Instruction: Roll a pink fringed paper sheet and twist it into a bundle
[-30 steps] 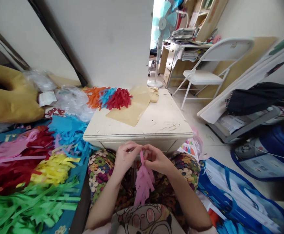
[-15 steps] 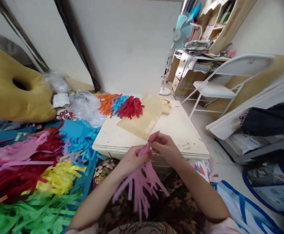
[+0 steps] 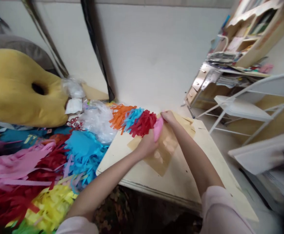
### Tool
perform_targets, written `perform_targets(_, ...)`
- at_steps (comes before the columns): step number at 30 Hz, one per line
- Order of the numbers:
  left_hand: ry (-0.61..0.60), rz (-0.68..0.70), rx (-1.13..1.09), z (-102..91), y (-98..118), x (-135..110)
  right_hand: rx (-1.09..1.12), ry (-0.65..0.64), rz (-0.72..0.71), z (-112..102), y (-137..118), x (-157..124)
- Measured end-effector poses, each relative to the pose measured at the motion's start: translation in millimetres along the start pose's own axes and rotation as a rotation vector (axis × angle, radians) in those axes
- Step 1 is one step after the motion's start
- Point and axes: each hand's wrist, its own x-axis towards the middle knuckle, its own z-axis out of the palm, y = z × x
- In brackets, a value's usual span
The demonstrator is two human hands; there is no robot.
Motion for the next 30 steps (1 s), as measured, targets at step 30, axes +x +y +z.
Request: perform_targets(30,0.193,-0.571,0.897,-285.3,-164,-176,-0.229,-0.051,-0.512,-32,130,-147)
